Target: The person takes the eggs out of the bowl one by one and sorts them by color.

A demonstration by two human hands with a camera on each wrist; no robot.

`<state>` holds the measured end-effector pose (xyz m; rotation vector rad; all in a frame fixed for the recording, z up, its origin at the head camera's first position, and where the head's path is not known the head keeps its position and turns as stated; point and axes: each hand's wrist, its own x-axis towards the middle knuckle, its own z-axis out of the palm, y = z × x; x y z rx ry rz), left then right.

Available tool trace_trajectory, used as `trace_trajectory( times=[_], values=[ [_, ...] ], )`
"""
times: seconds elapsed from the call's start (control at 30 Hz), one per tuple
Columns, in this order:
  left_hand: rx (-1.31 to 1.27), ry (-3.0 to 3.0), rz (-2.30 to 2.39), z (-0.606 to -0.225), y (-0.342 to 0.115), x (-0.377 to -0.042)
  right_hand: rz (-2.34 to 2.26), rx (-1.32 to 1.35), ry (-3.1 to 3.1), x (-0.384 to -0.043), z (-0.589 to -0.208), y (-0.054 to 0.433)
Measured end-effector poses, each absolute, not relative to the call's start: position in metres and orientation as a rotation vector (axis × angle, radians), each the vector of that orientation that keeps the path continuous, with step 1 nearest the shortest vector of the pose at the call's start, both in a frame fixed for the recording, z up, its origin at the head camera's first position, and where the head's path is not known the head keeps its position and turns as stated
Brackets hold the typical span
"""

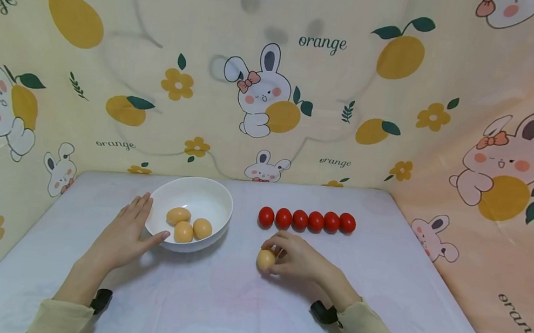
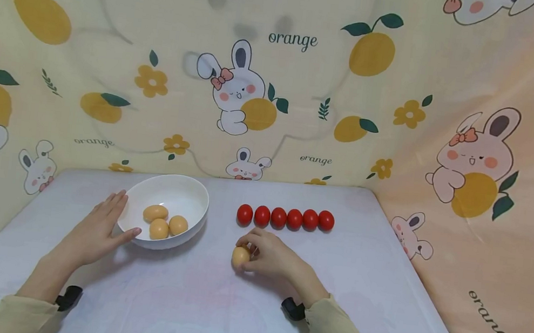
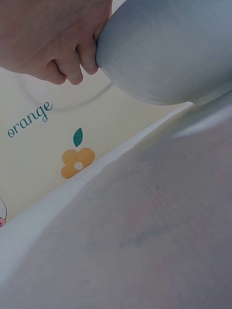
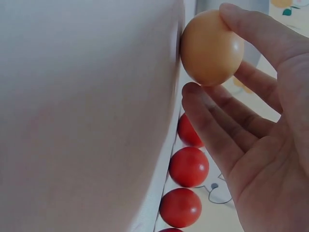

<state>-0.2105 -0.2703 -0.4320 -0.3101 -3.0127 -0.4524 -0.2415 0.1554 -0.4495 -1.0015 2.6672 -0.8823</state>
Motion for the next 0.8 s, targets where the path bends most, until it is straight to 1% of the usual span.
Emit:
trace_trajectory(
  times=[0.4,0.8],
  values=[
    [-0.324,-3.008,-0.458,-0.4279,-0.2705,-0.2084,-0.874,-0.980,2.672,-0.2436,-0.4503,0.1555],
    [-0.328,-3.007,-0.457,-0.4292,-0.2706,-0.2086,-0.891,-1.033,2.657,-0.2433,-0.4503,0.1546]
  ],
)
